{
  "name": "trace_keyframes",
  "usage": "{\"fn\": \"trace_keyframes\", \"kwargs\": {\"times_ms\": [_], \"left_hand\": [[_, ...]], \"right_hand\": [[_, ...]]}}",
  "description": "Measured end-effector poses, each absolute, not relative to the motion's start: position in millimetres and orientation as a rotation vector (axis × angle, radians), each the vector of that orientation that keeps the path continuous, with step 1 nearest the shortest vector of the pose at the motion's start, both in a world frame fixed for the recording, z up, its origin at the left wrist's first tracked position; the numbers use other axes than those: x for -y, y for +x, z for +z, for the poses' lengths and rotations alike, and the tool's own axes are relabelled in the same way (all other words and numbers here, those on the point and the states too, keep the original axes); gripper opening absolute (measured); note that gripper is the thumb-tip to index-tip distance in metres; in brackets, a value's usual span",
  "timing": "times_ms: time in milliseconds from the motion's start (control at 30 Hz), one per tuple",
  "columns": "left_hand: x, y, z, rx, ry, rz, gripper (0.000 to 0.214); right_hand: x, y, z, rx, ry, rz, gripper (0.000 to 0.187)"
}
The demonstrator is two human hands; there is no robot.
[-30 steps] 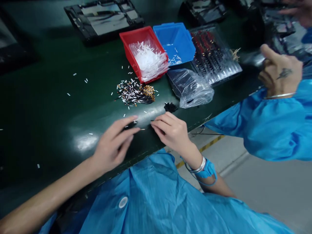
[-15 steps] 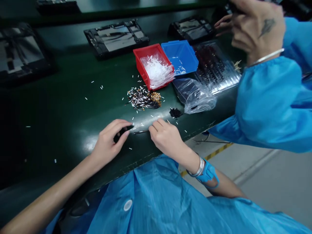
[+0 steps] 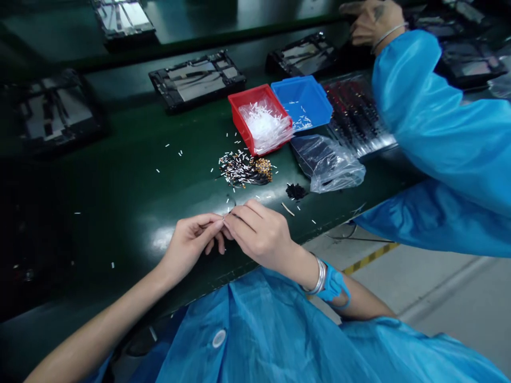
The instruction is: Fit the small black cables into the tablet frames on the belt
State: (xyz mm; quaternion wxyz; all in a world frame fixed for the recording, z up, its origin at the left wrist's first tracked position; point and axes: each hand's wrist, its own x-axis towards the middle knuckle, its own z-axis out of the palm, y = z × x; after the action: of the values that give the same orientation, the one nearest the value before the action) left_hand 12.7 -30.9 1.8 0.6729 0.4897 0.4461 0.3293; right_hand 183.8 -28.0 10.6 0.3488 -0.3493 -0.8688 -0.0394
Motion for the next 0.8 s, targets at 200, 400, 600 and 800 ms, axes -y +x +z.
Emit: {"fn": "trace_keyframes", "kwargs": {"times_ms": [200, 400, 600, 800], "left_hand": [[30.8, 8.6, -0.4, -1.115, 1.312, 0.825, 0.023], [19.8, 0.8, 2.8, -1.045, 1.055, 0.875, 0.031], [13.8, -2.5, 3.5, -1.003, 0.914, 0.866, 0.035], [13.8, -2.7, 5.8, -1.024, 0.970, 0.888, 0.034]], "right_hand": [[19.9, 170.4, 17.3, 2.258, -0.968, -0.099, 0.011], [-47.6, 206.3, 33.2, 1.990, -1.284, -0.385, 0.015], [-43.1, 194.0, 28.1, 2.189, -0.930, -0.181, 0.021], [-16.8, 158.3, 13.0, 2.208, -0.780, -0.018, 0.005]]}}
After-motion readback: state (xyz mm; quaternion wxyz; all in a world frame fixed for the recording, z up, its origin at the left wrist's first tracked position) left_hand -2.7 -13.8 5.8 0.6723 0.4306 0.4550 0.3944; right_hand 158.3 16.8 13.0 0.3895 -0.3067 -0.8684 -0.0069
